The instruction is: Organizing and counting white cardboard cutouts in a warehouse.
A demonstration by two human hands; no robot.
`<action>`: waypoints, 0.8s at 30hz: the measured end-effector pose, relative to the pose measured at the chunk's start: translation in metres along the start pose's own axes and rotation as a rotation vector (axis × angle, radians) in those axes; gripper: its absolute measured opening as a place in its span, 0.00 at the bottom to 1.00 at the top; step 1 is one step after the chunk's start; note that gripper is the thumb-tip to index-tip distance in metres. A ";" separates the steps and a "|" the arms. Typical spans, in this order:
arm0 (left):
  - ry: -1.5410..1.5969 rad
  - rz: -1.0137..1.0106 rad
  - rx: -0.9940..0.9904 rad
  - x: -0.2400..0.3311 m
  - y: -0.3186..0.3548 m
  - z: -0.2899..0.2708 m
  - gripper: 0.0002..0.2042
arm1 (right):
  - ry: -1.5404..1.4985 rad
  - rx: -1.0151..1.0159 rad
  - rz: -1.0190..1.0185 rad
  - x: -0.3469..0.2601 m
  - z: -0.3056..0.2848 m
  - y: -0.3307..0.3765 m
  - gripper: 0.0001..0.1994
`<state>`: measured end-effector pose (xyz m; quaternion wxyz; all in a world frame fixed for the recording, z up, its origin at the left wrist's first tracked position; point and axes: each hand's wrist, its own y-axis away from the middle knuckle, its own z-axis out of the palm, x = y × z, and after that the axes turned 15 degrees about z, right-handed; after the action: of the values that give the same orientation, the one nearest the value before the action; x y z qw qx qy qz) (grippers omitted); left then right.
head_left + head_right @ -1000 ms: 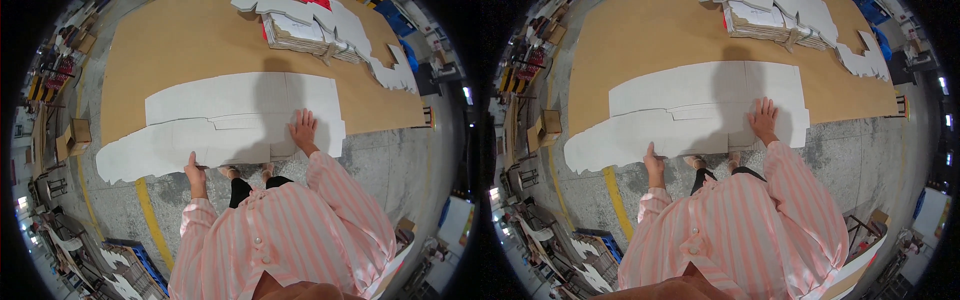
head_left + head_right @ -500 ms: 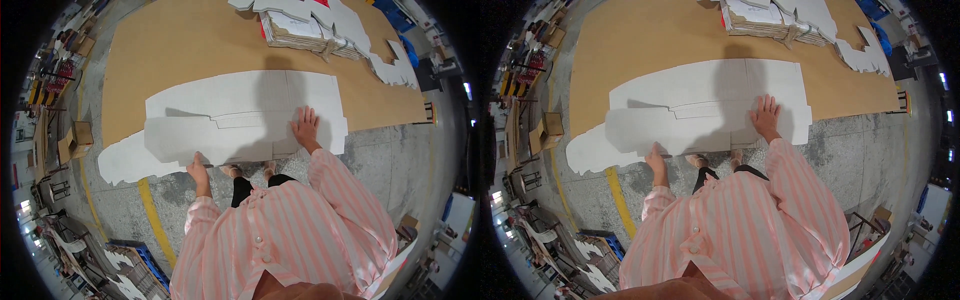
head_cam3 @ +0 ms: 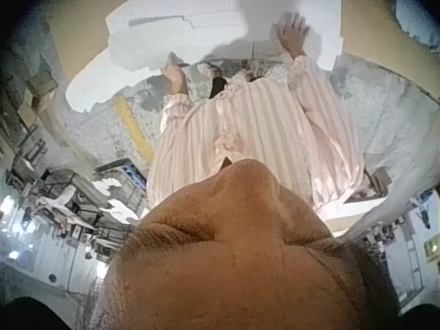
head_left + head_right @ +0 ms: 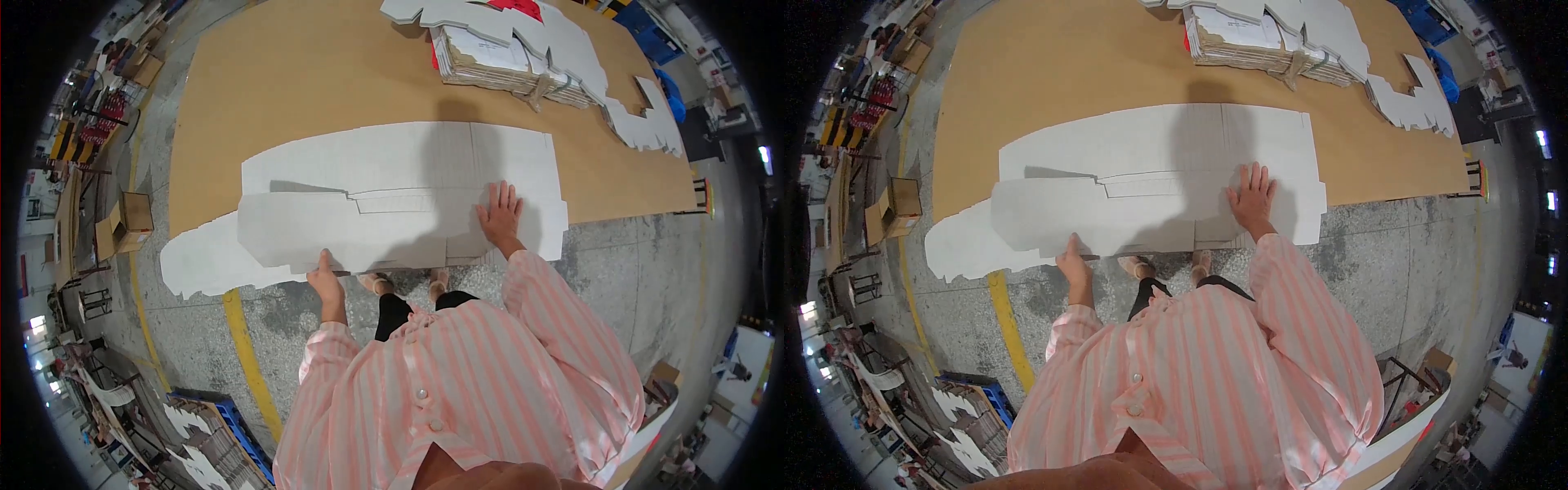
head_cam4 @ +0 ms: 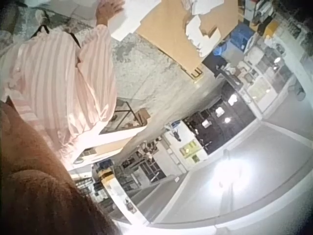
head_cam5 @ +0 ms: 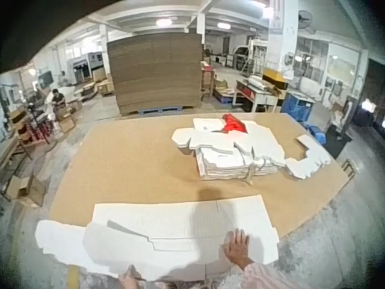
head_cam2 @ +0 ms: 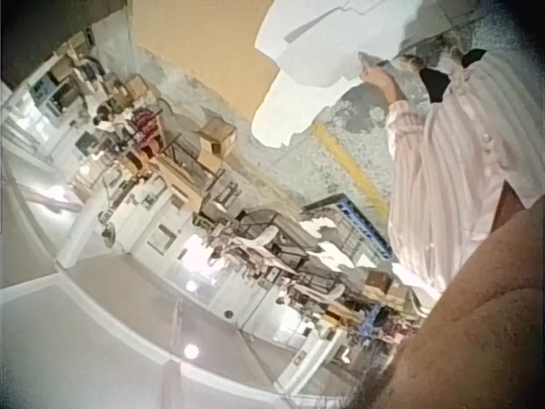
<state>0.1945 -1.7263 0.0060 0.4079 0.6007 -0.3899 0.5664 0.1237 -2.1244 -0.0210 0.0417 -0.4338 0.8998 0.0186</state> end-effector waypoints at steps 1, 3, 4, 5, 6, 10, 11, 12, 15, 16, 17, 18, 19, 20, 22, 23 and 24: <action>0.213 -0.108 0.033 0.006 -0.002 -0.002 0.12 | 0.000 0.000 -0.001 0.000 -0.001 0.001 0.34; 0.425 -0.218 0.061 0.010 -0.005 -0.001 0.11 | 0.004 -0.010 0.006 0.000 -0.002 0.000 0.33; 0.457 -0.247 0.062 0.009 -0.007 -0.005 0.12 | 0.004 -0.022 0.004 -0.002 -0.002 0.000 0.33; 0.489 -0.277 0.061 0.006 -0.008 -0.008 0.12 | 0.002 -0.023 0.000 -0.004 -0.002 0.000 0.33; 0.487 -0.275 0.064 0.003 -0.007 -0.009 0.12 | 0.001 -0.016 -0.003 -0.004 -0.002 0.000 0.33; 0.166 -0.049 0.058 -0.011 -0.001 -0.009 0.12 | 0.002 -0.033 0.006 -0.003 -0.007 0.001 0.33; 0.248 -0.086 0.074 -0.011 -0.002 -0.008 0.12 | 0.003 -0.032 0.009 -0.003 -0.006 0.000 0.33; 0.249 -0.086 0.071 -0.010 -0.005 -0.009 0.12 | 0.013 -0.034 0.008 -0.002 -0.006 -0.001 0.33; 0.508 -0.364 0.018 -0.001 -0.009 -0.008 0.11 | 0.012 -0.033 0.010 0.004 -0.004 -0.001 0.33; 0.363 -0.258 0.015 -0.003 -0.007 -0.009 0.11 | -0.004 -0.028 -0.002 0.002 -0.005 0.000 0.33; 0.218 -0.154 0.012 -0.006 -0.005 -0.010 0.11 | -0.006 -0.029 -0.009 0.001 -0.006 0.000 0.33; 0.218 -0.153 0.019 -0.009 -0.003 -0.010 0.11 | -0.006 -0.034 -0.003 0.000 -0.007 0.000 0.33; 0.138 -0.022 0.054 -0.009 -0.002 -0.004 0.10 | -0.003 -0.038 0.007 0.001 -0.007 -0.002 0.33; 0.058 0.108 0.088 -0.009 0.000 0.000 0.09 | -0.001 -0.037 0.003 0.001 -0.007 -0.002 0.33; 0.263 -0.066 0.106 0.009 0.000 0.008 0.09 | 0.025 -0.036 0.017 0.007 -0.005 -0.003 0.33; 0.462 -0.232 0.132 0.020 -0.001 0.009 0.09 | 0.025 -0.037 0.012 0.006 -0.004 -0.003 0.33; 0.463 -0.232 0.137 0.015 -0.003 0.007 0.09 | 0.013 -0.034 0.017 0.006 -0.004 -0.004 0.33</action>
<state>0.2009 -1.7313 0.0201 0.5066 0.5221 -0.1755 0.6633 0.1228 -2.1314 -0.0176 0.0284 -0.4268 0.9033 0.0316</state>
